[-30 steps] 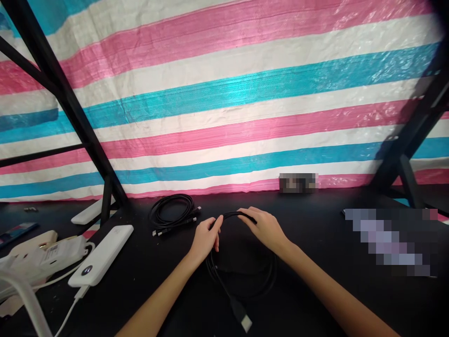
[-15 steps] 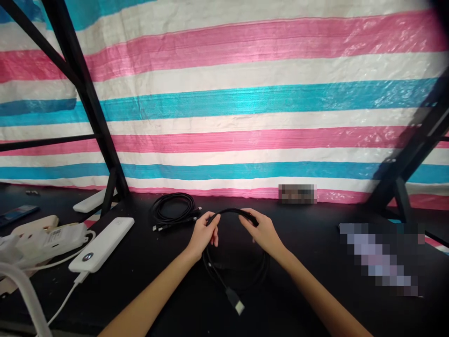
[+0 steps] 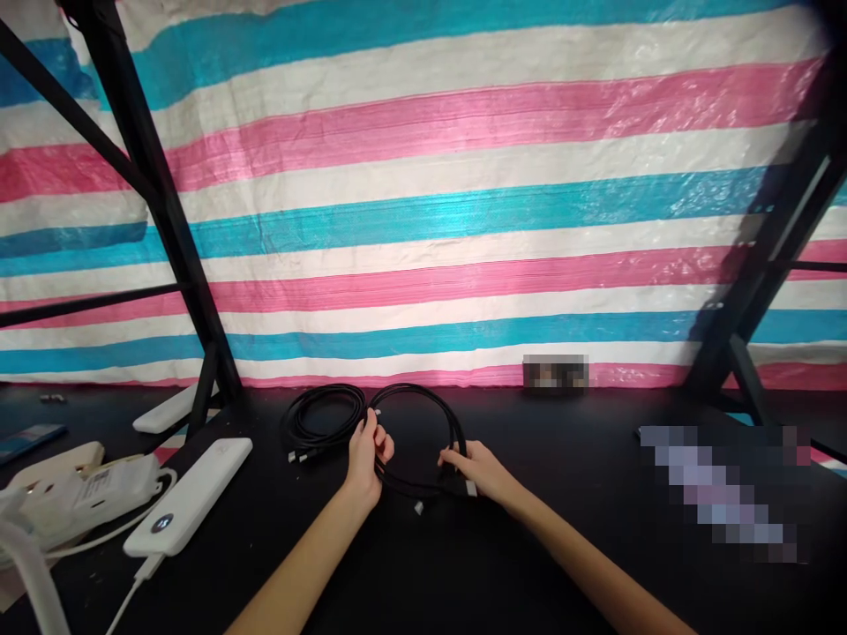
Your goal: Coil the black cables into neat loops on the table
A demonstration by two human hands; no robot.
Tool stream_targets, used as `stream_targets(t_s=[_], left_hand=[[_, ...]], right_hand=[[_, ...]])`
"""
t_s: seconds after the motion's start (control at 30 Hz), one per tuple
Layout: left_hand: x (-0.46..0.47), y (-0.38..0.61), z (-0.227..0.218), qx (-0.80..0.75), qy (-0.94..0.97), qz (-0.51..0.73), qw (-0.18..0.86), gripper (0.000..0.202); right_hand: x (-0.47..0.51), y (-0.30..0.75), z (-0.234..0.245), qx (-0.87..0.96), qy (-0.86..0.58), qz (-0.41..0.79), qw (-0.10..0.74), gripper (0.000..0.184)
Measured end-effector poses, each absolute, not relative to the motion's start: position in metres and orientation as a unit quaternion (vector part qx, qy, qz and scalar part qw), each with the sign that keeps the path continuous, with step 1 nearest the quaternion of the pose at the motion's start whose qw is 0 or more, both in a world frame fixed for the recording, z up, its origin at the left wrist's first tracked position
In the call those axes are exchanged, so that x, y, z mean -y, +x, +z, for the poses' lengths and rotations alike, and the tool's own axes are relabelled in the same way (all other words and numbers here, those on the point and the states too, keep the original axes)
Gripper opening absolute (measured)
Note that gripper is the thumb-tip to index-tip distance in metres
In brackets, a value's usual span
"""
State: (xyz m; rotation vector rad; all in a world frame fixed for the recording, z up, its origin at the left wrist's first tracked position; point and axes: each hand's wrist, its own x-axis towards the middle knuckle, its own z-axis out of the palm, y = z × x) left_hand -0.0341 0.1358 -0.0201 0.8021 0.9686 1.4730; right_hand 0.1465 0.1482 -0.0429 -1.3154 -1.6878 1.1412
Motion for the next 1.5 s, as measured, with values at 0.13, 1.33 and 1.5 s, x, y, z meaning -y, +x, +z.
stream_targets(t_s=[0.13,1.33,1.5], left_hand=[[-0.136,-0.031,-0.019,-0.329,0.239,0.629,0.662,0.046],[-0.13,-0.025,-0.028,-0.51,0.501,0.47,0.518,0.025],[-0.13,-0.028,-0.024,-0.527,0.615,0.501,0.304,0.014]], right_hand=[[-0.149,0.15,-0.04,0.593,-0.536,0.476,0.367,0.034],[-0.145,0.156,-0.028,0.603,-0.481,0.528,0.356,0.041],[-0.147,0.158,-0.032,0.61,-0.448,0.545,0.36,0.041]])
